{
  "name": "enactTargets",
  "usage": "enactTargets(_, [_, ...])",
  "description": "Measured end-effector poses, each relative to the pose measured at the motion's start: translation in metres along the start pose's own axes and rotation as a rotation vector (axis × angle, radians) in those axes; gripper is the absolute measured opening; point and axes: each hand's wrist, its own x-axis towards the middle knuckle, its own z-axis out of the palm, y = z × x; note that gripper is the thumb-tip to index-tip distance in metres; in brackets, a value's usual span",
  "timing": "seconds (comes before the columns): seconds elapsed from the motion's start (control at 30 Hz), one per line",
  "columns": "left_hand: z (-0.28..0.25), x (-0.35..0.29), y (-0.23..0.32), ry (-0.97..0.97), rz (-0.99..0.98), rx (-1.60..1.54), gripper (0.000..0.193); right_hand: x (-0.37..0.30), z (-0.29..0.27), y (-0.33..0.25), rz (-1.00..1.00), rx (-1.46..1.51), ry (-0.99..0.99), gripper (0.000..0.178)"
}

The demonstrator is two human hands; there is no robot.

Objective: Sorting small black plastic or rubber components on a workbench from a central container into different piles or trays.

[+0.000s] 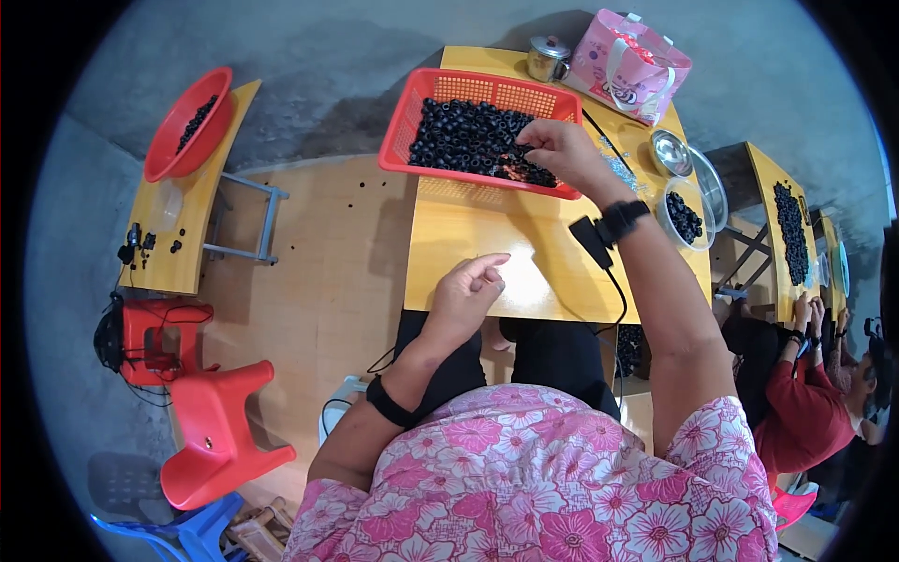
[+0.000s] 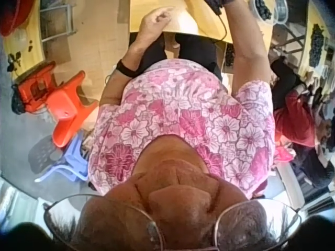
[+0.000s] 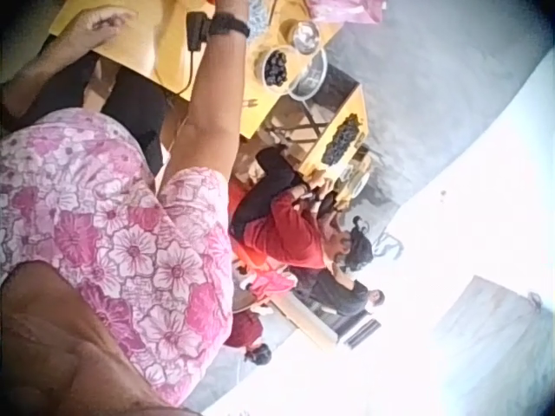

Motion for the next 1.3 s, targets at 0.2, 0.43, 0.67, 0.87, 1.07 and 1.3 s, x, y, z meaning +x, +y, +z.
enactTargets(0.2, [0.0, -0.004, 0.044, -0.013, 0.239, -0.22, 0.038, -0.088, 0.003, -0.037, 0.096, 1.109, -0.048, 0.015])
enactTargets(0.43, [0.024, -0.013, 0.072, -0.063, 0.31, -0.28, 0.041, -0.15, 0.026, -0.061, 0.108, 1.487, -0.122, 0.023])
enactTargets(0.67, [0.034, -0.026, 0.071, -0.07, 0.29, -0.223, 0.04, -0.175, 0.035, -0.064, 0.142, 1.595, -0.094, 0.026])
enactTargets(0.87, [0.036, -0.028, 0.066, -0.023, 0.398, 0.004, 0.03, -0.187, 0.041, -0.067, 0.201, 1.649, -0.064, 0.022])
enactTargets(1.07, [0.033, -0.032, 0.056, -0.069, 0.343, -0.002, 0.026, -0.193, 0.048, -0.068, 0.229, 1.531, -0.033, 0.019])
enactTargets(1.3, [0.031, -0.03, 0.047, -0.096, 0.316, -0.142, 0.025, -0.192, 0.065, -0.075, 0.234, 1.408, 0.108, 0.014])
